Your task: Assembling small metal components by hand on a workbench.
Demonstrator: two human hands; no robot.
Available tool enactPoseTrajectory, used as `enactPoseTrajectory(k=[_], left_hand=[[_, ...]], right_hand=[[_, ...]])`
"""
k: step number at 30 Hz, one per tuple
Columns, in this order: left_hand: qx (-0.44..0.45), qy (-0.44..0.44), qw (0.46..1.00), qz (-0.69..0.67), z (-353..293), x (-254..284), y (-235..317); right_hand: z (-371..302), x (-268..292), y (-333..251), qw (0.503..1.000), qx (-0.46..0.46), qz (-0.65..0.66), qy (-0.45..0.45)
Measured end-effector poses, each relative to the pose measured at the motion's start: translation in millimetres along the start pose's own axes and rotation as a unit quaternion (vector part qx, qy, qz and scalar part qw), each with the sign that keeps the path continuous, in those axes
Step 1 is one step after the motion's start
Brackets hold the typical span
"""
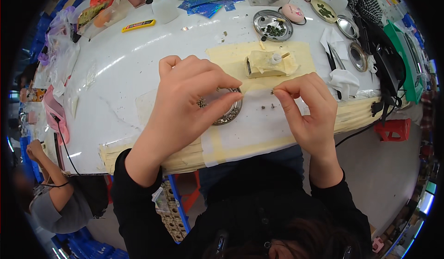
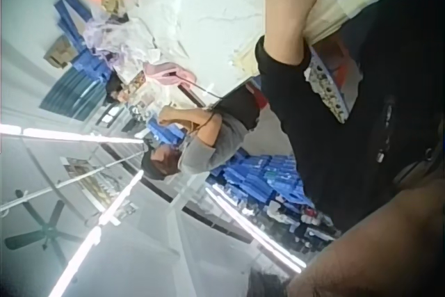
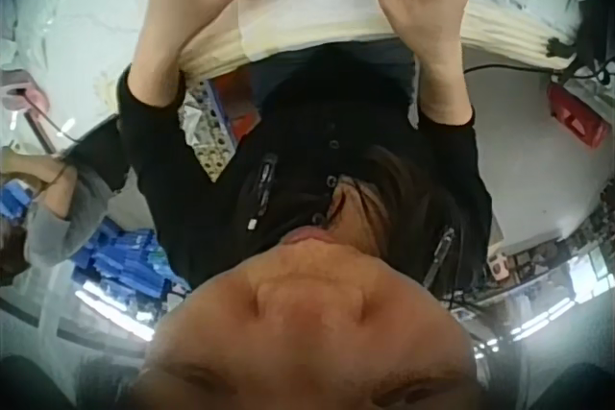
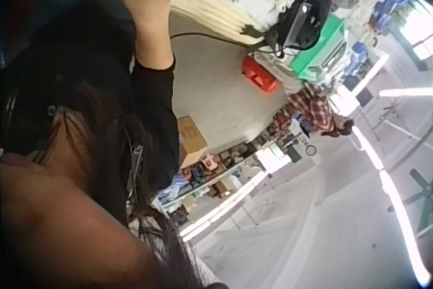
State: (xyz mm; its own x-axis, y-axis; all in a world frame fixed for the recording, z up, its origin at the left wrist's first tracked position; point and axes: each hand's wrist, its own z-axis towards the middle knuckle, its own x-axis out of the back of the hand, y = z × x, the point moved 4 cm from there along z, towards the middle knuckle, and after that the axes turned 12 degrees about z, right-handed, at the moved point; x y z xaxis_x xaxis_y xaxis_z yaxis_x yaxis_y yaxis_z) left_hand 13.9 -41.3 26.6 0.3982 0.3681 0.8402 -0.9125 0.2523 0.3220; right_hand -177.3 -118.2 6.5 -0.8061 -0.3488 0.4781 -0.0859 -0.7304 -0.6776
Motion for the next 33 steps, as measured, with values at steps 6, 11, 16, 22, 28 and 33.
enactPoseTrajectory(k=[6,11,16,22,28,33], left_hand=[[0.043,-0.154,0.984,-0.077,-12,-3,-26],[0.035,-0.216,0.974,-0.063,-16,-11,-19],[0.031,-0.241,0.969,-0.051,-16,-15,-16],[0.033,-0.236,0.970,-0.054,-16,-15,-15],[0.129,-0.132,0.959,-0.216,-8,-11,-22],[0.245,-0.134,0.819,-0.502,-15,-26,-16]], right_hand=[[-11,14,14,0.995,-0.008,-0.074,-0.061],[-9,25,15,0.997,-0.043,-0.069,-0.011],[-9,32,16,0.997,-0.048,-0.062,0.005],[-13,31,18,0.997,-0.047,-0.054,0.003],[-11,23,8,0.999,-0.034,0.011,-0.006],[-3,-3,-13,0.997,0.010,0.080,0.009]])
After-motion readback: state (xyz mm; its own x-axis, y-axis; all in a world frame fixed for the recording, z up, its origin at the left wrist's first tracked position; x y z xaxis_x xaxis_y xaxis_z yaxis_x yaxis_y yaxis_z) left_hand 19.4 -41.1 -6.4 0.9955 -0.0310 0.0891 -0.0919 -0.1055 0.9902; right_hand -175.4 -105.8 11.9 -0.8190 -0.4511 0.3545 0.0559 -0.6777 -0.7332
